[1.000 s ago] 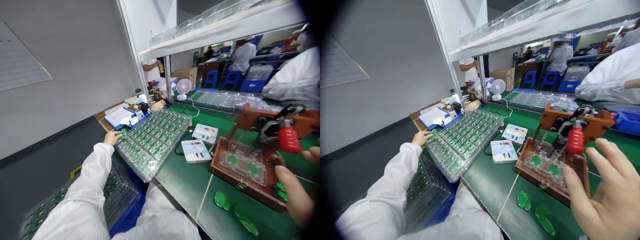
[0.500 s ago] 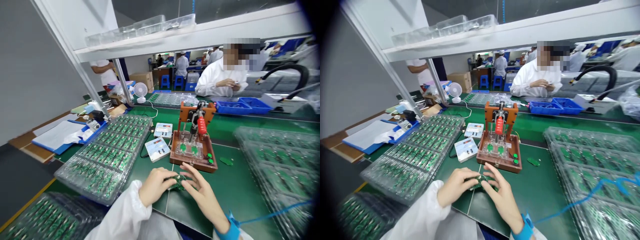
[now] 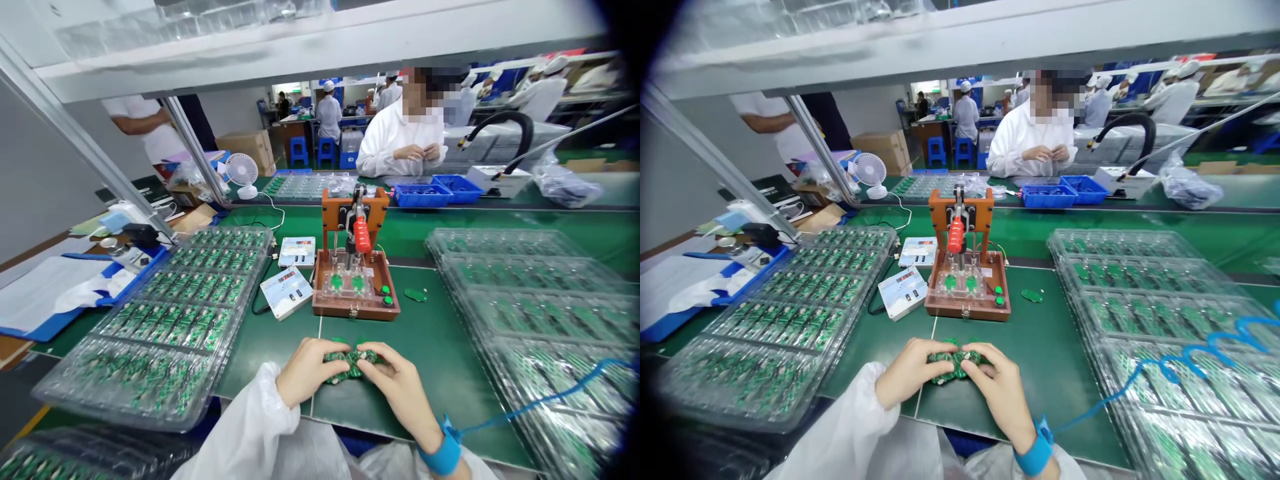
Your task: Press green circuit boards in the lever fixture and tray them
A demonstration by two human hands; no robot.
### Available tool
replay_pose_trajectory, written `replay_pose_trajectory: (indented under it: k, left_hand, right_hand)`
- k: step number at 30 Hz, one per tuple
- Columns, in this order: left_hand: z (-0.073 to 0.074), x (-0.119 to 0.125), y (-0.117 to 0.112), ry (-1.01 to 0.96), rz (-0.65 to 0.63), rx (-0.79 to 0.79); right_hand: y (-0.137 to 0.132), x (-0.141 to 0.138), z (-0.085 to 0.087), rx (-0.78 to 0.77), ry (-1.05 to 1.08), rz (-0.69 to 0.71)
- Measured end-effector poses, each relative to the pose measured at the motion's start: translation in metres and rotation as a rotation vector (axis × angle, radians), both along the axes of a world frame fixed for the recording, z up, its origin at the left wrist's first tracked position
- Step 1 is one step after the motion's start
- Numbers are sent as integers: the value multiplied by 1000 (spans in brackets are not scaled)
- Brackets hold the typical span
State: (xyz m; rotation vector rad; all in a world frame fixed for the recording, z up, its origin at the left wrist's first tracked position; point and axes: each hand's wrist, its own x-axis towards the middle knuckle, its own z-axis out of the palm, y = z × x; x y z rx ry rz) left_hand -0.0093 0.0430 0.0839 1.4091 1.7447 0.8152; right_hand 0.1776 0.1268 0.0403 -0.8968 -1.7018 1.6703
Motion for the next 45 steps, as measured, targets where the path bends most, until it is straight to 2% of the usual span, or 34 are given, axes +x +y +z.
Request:
replay_pose_trajectory:
  k: [3, 7, 9, 12, 15, 18, 20, 24, 26, 28, 32, 35, 37, 41, 43, 45]
  left_hand:
    - [-2, -12, 2, 153, 53, 33]
    - [-15, -27, 8, 511, 75, 257]
    - [-26, -27, 12, 643, 35, 335]
    - [-40, -20, 17, 686, 12, 379]
    - [-46, -11, 16, 601, 31, 366]
    - [-43, -11, 9, 528, 24, 338]
    - [-39, -15, 2, 539, -52, 321]
    - [-33, -16, -12, 585, -312, 231]
    - [-35, -8, -17, 602, -365, 180]
    - [-39, 4, -18, 631, -336, 149]
    - [-45, 26, -17, 655, -192, 150]
    - [-41, 29, -12, 625, -119, 244]
    - [-35, 22, -7, 559, -55, 345]
    - [-32, 1, 6, 379, 180, 548]
    - [-39, -7, 11, 356, 295, 669]
    - [-46, -9, 12, 349, 353, 768]
  right_hand:
    - [16, 12, -1, 169, -48, -83]
    - [43, 31, -6, 686, -173, -181]
    - [52, 35, -9, 889, -241, -121]
    - [53, 32, -12, 1033, -310, 20]
    - [48, 27, -13, 1029, -314, 116]
    - [44, 27, -15, 932, -285, 203]
    - [44, 31, -18, 856, -266, 250]
    - [46, 41, -20, 709, -281, 302]
    - [46, 45, -20, 658, -297, 309]
    - [45, 49, -19, 622, -305, 285]
    - [45, 49, -15, 622, -238, 157]
    - [47, 39, -2, 660, -152, 5]
    - [50, 25, 16, 672, -91, -98]
    - [60, -14, 68, 682, 75, -252]
    - [66, -35, 96, 761, 161, -292]
    - [74, -53, 119, 910, 221, -298]
